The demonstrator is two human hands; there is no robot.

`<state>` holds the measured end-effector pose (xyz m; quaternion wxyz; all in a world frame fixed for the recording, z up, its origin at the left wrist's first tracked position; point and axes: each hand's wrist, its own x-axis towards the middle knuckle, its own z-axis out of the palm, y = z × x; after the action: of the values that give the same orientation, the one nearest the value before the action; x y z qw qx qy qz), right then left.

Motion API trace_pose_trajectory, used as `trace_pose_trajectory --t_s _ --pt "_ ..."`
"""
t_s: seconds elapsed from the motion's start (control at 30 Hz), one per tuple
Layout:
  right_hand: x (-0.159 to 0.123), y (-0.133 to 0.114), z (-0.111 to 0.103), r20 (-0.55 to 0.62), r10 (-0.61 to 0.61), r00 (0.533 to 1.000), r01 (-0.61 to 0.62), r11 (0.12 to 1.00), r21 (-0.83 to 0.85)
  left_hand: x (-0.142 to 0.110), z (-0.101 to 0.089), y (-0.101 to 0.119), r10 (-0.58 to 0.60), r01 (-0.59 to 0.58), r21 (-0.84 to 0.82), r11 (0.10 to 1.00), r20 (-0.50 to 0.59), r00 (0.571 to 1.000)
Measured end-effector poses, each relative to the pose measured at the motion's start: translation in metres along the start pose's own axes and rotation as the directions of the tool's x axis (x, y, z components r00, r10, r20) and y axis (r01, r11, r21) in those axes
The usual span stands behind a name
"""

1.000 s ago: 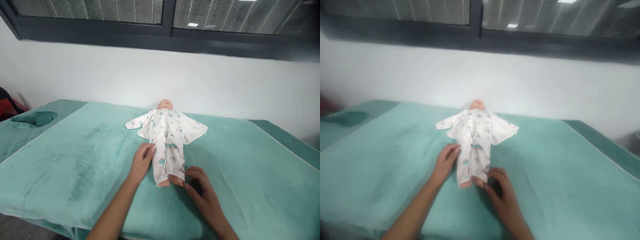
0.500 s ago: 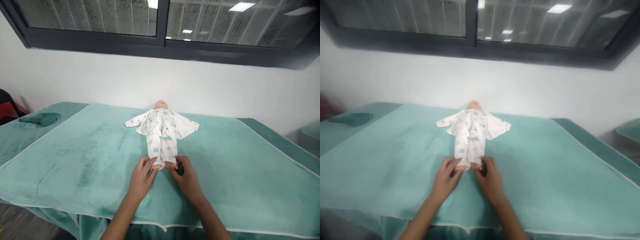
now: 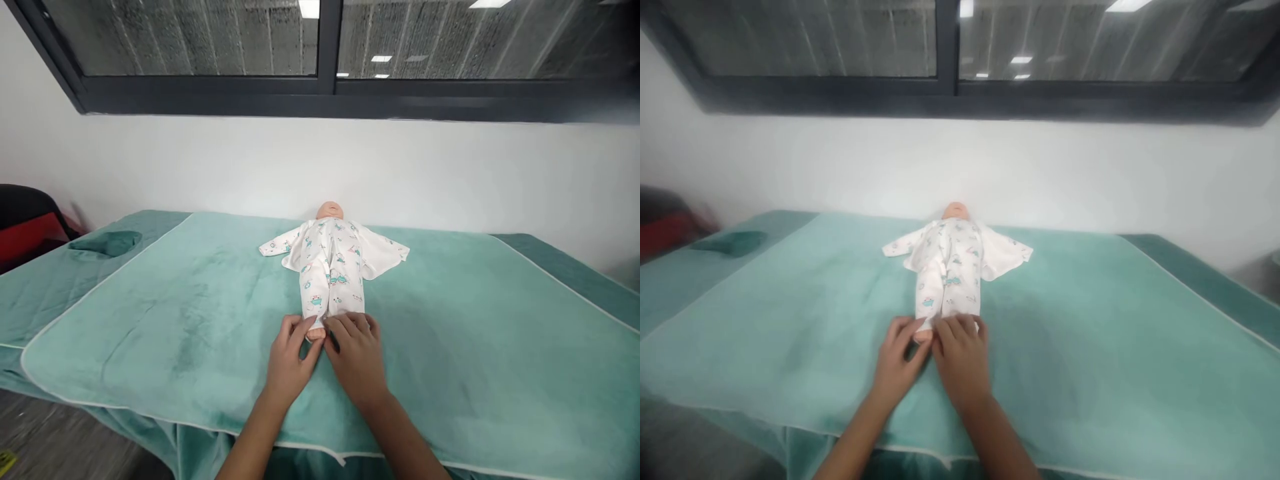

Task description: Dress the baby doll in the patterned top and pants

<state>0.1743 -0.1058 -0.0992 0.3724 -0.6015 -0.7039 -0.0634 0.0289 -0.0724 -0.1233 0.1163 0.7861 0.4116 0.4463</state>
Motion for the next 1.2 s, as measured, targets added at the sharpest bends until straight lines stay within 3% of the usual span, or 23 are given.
trace_pose_trajectory --t_s 0.3,0.5,0.57,0.63,0.73,0.9,1.03,1.2 --pt "-0.009 0.007 -0.003 -0.061 -0.045 0.997 0.058 0.971 0.233 -0.006 -0.003 0.001 0.022 -0.015 0.051 0.999 -0.125 0.992" --pt "-0.011 0.006 -0.01 0.047 -0.194 0.98 0.173 0.945 0.278 -0.008 -0.004 -0.001 -0.038 0.047 0.092 0.995 -0.092 0.995" --pt "-0.013 0.012 -0.011 0.027 -0.134 0.991 0.115 0.923 0.368 -0.008 -0.003 -0.002 -0.044 0.052 0.119 0.992 -0.07 0.997" --pt "-0.017 0.024 -0.013 -0.019 0.056 0.998 -0.041 0.883 0.467 -0.007 -0.002 -0.003 -0.021 0.029 0.155 0.987 -0.054 0.998" --pt "-0.026 0.047 -0.016 0.008 0.311 0.951 -0.275 0.83 0.485 -0.006 -0.002 -0.002 0.042 -0.036 0.182 0.983 -0.029 0.999" --pt "-0.033 0.066 -0.017 0.171 0.302 0.938 -0.342 0.882 0.324 -0.003 -0.008 0.005 0.115 -0.119 0.104 0.987 0.044 0.992" --pt "-0.03 0.063 -0.013 0.166 0.311 0.936 -0.346 0.9 0.266 0.0 -0.008 0.011 0.164 -0.169 0.093 0.981 0.059 0.985" --pt "-0.028 0.061 -0.012 0.115 0.317 0.941 -0.338 0.888 0.312 0.002 0.002 0.015 0.16 -0.172 0.18 0.969 0.078 0.984"
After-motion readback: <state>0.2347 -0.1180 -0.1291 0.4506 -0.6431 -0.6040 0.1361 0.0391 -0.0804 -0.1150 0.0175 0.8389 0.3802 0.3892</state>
